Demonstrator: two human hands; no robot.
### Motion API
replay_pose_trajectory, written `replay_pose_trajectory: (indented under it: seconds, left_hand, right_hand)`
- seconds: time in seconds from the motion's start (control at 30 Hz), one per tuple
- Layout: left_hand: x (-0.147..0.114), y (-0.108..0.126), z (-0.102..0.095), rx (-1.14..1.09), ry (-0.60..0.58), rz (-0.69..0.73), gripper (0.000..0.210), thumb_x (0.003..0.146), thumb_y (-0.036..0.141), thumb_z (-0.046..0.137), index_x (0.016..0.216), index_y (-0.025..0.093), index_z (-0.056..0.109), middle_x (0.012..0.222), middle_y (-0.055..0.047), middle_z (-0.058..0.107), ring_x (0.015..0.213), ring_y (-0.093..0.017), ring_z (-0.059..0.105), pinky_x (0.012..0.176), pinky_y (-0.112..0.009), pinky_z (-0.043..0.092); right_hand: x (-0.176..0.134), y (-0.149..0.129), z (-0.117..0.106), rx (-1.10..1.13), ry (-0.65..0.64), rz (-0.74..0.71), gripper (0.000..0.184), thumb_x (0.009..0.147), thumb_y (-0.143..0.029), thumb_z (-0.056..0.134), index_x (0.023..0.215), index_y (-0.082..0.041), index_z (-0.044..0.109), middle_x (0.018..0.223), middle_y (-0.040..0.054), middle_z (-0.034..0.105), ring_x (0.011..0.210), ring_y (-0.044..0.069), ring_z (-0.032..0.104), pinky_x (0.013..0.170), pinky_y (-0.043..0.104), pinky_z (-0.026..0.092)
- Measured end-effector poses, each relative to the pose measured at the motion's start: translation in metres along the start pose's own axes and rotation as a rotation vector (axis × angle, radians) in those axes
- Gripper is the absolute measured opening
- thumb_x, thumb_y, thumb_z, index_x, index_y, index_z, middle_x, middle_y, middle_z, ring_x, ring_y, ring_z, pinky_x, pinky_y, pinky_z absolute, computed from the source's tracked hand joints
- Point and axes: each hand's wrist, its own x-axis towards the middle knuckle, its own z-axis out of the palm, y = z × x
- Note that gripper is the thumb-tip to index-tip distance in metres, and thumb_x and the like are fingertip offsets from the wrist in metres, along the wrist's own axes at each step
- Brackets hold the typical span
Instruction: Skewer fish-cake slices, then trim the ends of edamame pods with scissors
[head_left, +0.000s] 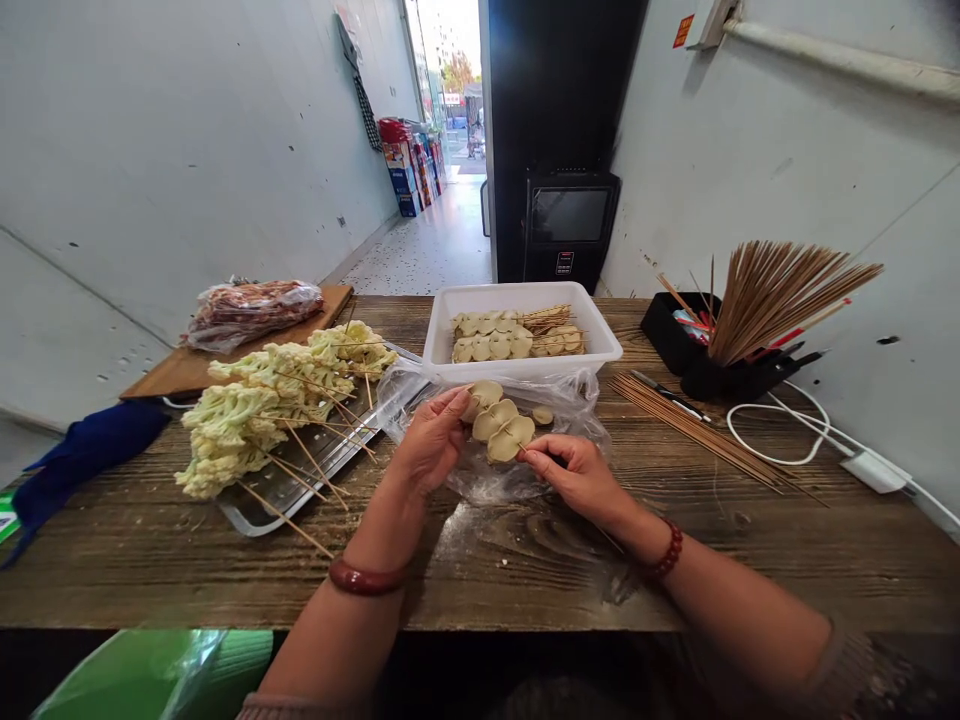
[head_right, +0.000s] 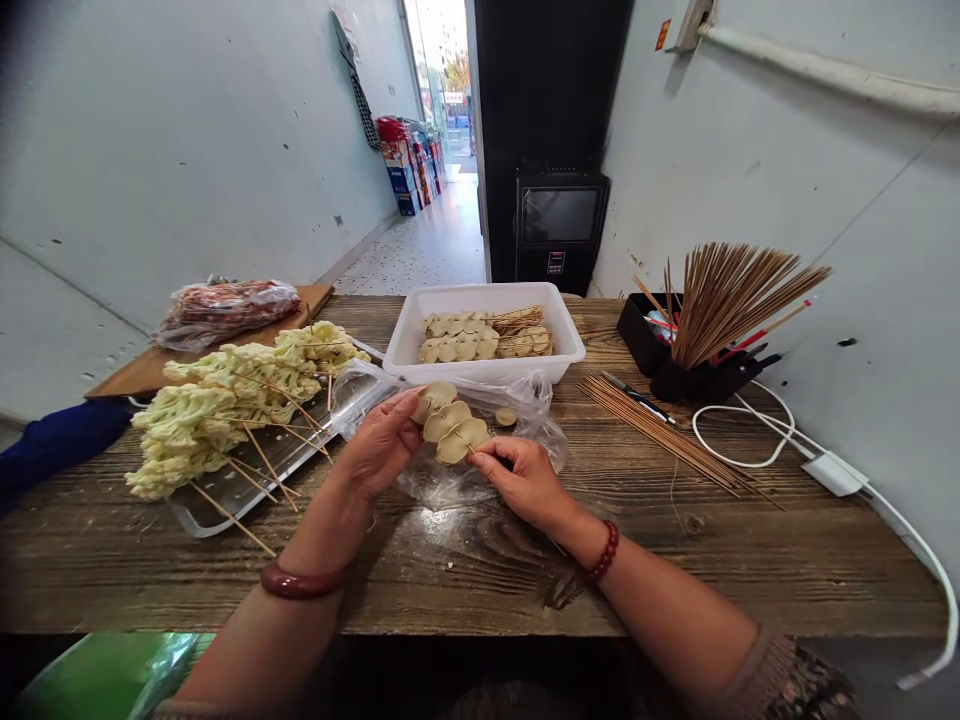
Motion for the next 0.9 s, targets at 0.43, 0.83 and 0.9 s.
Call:
replay_pose_trajectory:
  seconds: [0.43, 0.83, 0.9]
  left_hand:
    - [0.003, 0.019, -0.009, -0.115, 0.170, 0.123, 0.005, 0.077, 0.014, 0.069, 0.081, 0.018, 0.071, 0.078, -0.003, 0.075, 0.071, -0.016, 0.069, 0.062, -0.024, 0.057]
    - [0.006, 0.008, -0.013, -0.041, 0.167, 0.060, 0.010, 0.077, 0.021, 0.072, 0.083, 0.014, 0.073, 0.078, -0.006, 0.075, 0.069, -0.017, 0.068, 0.061, -0.025, 0.057]
    - [0.007, 0.006, -0.013, -0.045, 0.175, 0.049, 0.013, 0.075, 0.021, 0.074, 0.083, 0.012, 0.072, 0.077, -0.007, 0.075, 0.067, -0.016, 0.068, 0.060, -0.024, 0.056]
  right_hand:
    - [0.003, -0.017, -0.028, 0.120, -0.103, 0.179, 0.031, 0.085, -0.039, 0.059, 0.096, -0.014, 0.074, 0.064, -0.0003, 0.064, 0.049, 0.008, 0.050, 0.047, 0.020, 0.038]
    - [-0.004, -0.004, -0.001, -0.139, -0.007, -0.089, 0.021, 0.086, -0.022, 0.059, 0.070, -0.014, 0.071, 0.065, 0.0018, 0.068, 0.061, 0.012, 0.060, 0.059, 0.023, 0.041]
    - [-0.004, -0.003, 0.000, -0.157, 0.012, -0.093, 0.021, 0.086, -0.022, 0.060, 0.068, -0.015, 0.069, 0.064, 0.0014, 0.067, 0.060, 0.012, 0.058, 0.059, 0.023, 0.041]
